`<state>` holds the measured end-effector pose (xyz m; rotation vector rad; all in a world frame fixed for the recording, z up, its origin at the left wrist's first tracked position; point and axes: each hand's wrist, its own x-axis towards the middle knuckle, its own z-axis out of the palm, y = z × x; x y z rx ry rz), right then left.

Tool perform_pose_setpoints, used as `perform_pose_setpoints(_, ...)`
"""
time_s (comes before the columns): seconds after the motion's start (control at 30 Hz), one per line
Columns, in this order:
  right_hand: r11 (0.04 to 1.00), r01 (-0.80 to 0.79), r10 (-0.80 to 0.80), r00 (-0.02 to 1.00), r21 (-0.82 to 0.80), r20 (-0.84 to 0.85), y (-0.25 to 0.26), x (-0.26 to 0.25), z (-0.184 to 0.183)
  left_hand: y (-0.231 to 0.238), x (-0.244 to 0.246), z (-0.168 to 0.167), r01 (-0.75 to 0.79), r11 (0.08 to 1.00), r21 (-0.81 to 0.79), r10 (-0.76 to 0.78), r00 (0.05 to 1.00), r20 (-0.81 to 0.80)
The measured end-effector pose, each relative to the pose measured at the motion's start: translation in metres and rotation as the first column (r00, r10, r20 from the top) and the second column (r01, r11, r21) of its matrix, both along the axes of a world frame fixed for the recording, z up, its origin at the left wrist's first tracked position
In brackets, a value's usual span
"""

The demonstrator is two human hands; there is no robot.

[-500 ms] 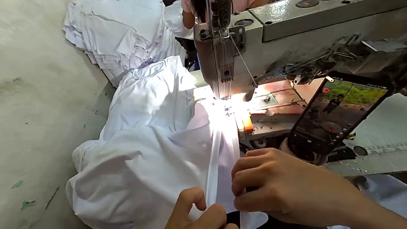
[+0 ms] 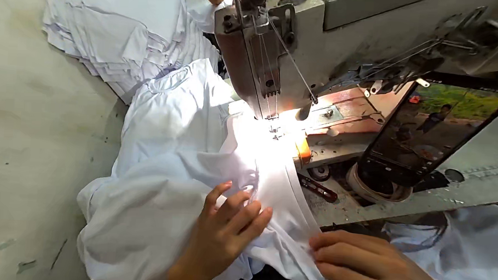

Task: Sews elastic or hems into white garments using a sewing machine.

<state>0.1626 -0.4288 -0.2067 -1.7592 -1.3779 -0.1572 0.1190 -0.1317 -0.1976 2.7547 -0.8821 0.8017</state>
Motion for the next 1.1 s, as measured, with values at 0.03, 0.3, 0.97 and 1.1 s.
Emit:
perform_pose_setpoints(0.03,0.999,0.029,-0.029,1.0,-0.035,0.002,-0.002,-0.004,-0.003,0.001,-0.001,-0.003,-0.005,1.0,-0.014,0.005,1.0,-0.006)
perform_pose_setpoints(0.3,0.979,0.171,-0.161,0.982,-0.107,0.099,0.01,-0.002,-0.004,0.011,0.015,0.004,-0.025,1.0,-0.008,0.025,1.0,0.01)
perform_pose_setpoints(0.97,0.799,0.398,-0.293,0.912,0.45,-0.286,0.066,0.094,0.094,-0.016,0.111,0.042,-0.196,0.965,-0.176,0.169,0.973,-0.159)
perform_pose_setpoints(1.1,0.808,0.398,-0.304,0.913,0.435,-0.271,0.066,0.096,0.096,-0.025,0.107,0.054,-0.282,0.959,0.029,0.282,0.938,-0.199)
